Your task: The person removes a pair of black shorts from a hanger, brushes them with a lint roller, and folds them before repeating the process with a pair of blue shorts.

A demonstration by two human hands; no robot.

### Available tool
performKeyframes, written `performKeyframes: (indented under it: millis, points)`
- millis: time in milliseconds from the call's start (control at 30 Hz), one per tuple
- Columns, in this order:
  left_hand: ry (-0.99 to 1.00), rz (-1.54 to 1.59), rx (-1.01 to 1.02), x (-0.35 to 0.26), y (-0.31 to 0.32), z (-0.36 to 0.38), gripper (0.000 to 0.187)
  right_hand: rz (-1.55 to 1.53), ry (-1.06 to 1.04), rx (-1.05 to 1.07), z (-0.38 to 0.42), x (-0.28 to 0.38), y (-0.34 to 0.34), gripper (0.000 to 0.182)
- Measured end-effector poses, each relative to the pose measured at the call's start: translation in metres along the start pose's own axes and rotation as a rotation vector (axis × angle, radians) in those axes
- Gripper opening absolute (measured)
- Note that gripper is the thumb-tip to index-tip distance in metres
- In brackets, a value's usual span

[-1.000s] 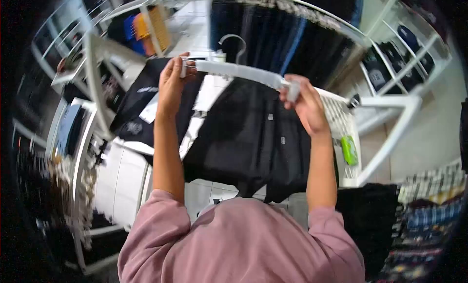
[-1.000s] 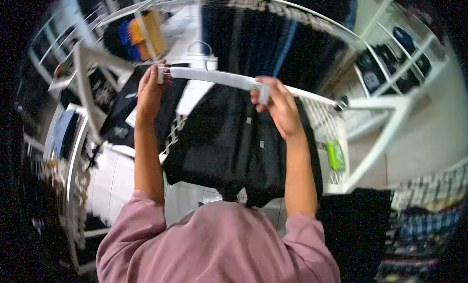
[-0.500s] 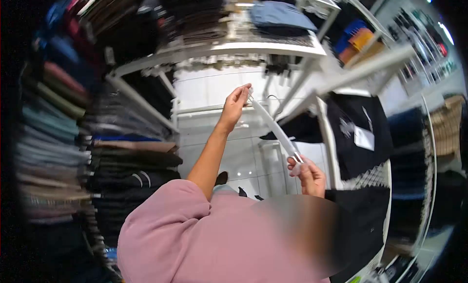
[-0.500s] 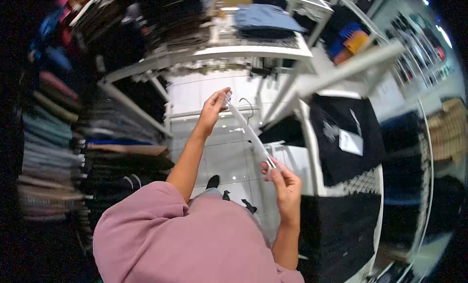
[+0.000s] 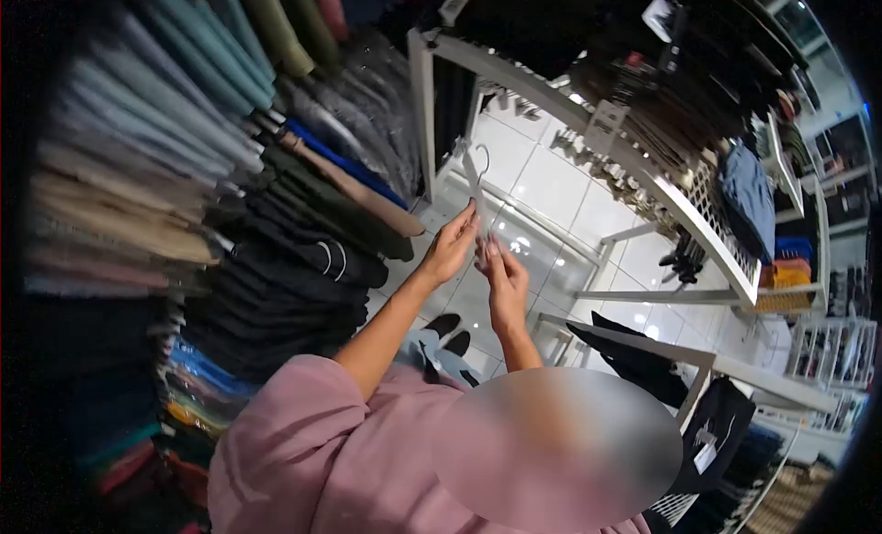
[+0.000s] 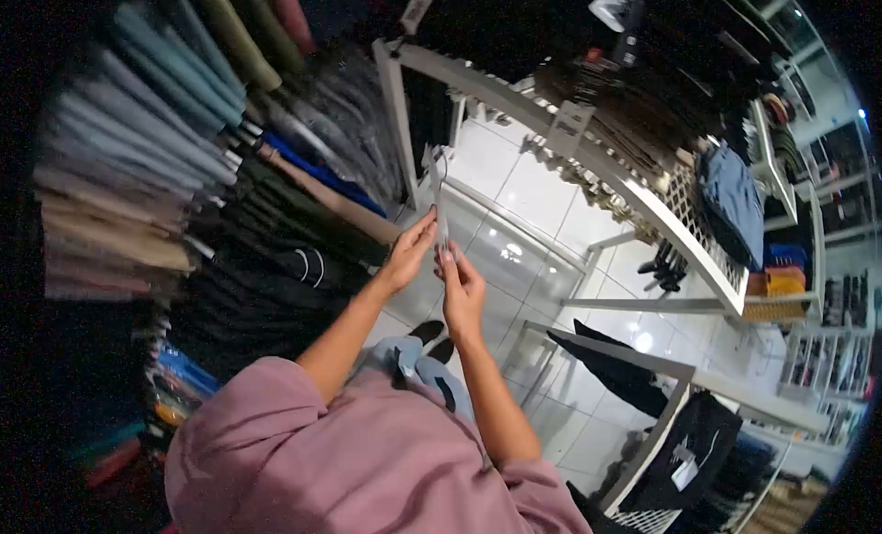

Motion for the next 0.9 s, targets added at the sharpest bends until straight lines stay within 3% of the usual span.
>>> performKeyframes:
  millis: [233, 300, 500, 567, 633, 733, 833, 900]
  points:
    - [-0.022, 0.071, 0.02, -0.016, -0.047, -0.028, 0.055, -0.095, -0.057, 0.043, -0.089, -0.014, 0.059, 0.048]
    - [0.008, 0.079, 0.037, -0.023, -0.063, -0.053, 0.055, -0.084, -0.074, 0.088, -0.114, -0.013, 0.08, 0.042]
    - [0.026, 0.092, 0.138, -0.021, -0.105, -0.152, 0.055, -0.086, -0.091, -0.033, -0.203, 0.008, 0.121, 0.039]
    - [0.112, 0.103, 0.149, -0.033, -0.103, -0.173, 0.051, -0.128, -0.185, -0.048, -0.227, 0.009, 0.125, 0.039]
    - [0.087, 0.124, 0.231, -0.022, -0.097, -0.187, 0.05, -0.099, -0.213, -0.174, -0.222, 0.015, 0.125, 0.036]
    - [-0.012, 0.113, 0.291, -0.012, -0.089, -0.181, 0.049, 0.071, -0.319, -0.544, -0.196, 0.012, 0.105, 0.026]
    - [-0.019, 0.172, 0.35, -0.017, -0.088, -0.183, 0.048, 0.076, -0.329, -0.471, -0.201, 0.008, 0.114, 0.028]
    - [-0.042, 0.192, 0.251, -0.017, -0.105, -0.193, 0.048, -0.012, -0.419, -0.418, -0.213, 0.019, 0.126, 0.027]
Point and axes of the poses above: each hand's wrist, its own z-axis away from the middle knuckle, its own y-axis out of the palm, x = y × z, the point moved 9 cm from there along -z, towards the middle knuckle, and after that the axes turned 3 degrees about y, right-handed, at the moved point
